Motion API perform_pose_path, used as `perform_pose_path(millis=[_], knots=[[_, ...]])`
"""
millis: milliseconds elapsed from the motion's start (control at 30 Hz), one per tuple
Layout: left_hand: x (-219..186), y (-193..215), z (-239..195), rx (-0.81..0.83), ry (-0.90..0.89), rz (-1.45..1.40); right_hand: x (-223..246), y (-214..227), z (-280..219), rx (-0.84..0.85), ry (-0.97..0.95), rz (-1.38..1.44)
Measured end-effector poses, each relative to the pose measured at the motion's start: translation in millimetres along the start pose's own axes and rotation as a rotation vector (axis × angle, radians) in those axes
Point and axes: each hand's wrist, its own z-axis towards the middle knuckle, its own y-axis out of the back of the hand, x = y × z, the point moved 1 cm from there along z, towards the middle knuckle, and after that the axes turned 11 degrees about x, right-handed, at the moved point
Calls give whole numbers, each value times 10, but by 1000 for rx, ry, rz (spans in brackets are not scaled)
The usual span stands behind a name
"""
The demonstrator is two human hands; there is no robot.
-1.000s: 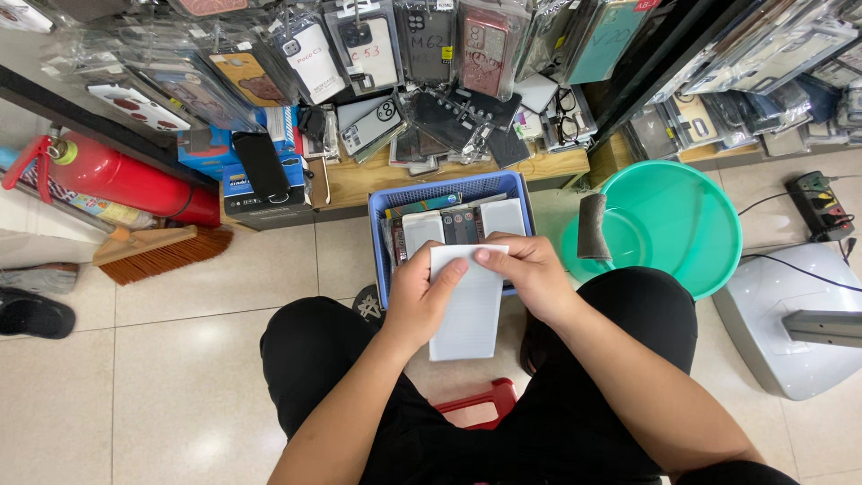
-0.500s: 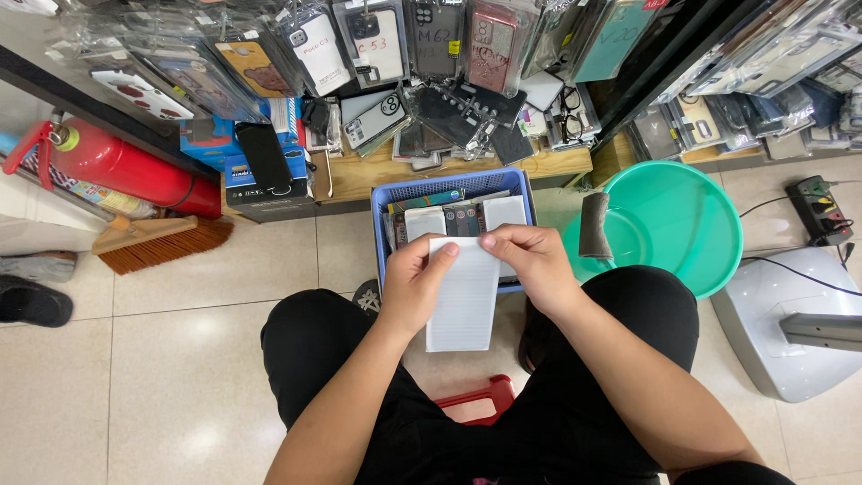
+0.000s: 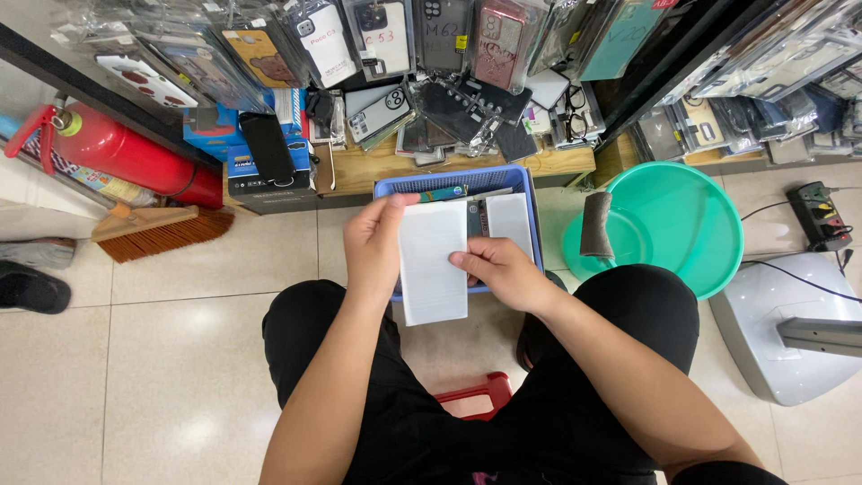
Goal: The person sits on a low stool and organizes items from a blue basket. They handle several phone screen protectors, wiping them with a cloth and placing them into white paper sleeves. They also handle a stack of white paper sleeves and a box of screen protectors, wiping the box with a cloth before placing it back in the basket.
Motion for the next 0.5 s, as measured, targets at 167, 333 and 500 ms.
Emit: perform_pose_path(millis=[167, 333, 500], knots=[[-17, 196, 107, -193, -26, -103, -174, 223, 255, -112, -246, -180], [98, 175, 91, -200, -59, -56, -1124, 470, 823, -191, -332, -416], [341, 2, -10, 50, 6, 147, -1714, 217, 1061, -182, -466, -439]])
